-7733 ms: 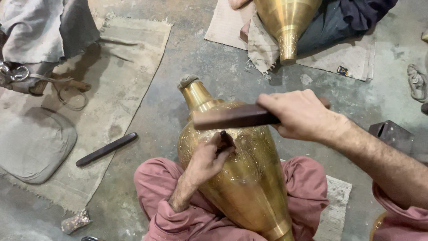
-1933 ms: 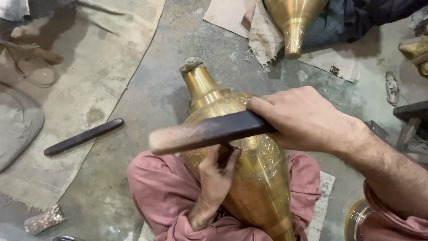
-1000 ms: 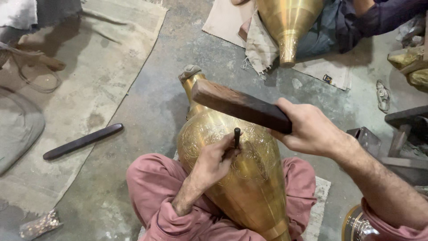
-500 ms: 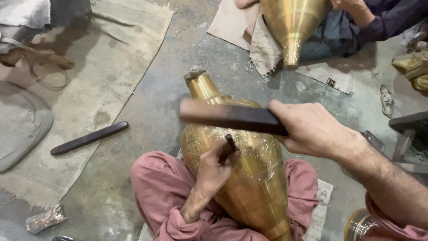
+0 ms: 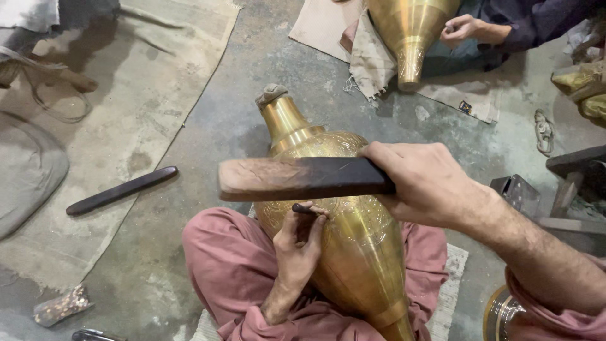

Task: The person sits on the floor holding a large brass vase between their legs and engraves decorative patterns into its surface. They hold a small chisel against the brass with one hand and strike it with a wooden mallet held in the other hand, repositioning the chisel repeatedly to work across the engraved design.

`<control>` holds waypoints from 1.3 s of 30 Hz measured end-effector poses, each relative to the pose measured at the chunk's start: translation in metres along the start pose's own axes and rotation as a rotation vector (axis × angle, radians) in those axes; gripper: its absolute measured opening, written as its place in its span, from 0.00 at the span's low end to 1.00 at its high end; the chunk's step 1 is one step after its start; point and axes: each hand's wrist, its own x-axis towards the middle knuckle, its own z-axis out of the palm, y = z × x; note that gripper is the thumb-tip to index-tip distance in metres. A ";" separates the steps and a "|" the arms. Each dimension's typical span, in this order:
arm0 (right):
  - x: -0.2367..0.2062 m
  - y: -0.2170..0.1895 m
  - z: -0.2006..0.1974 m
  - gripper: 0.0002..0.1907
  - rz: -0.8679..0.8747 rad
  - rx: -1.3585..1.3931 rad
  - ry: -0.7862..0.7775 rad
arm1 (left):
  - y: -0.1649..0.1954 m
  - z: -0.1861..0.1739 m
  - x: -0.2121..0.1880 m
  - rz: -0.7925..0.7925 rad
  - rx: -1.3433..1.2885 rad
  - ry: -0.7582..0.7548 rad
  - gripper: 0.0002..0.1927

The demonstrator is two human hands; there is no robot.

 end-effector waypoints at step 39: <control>0.028 -0.061 -0.003 0.09 -0.098 -0.649 -0.369 | -0.011 -0.004 -0.015 -0.097 0.120 0.031 0.10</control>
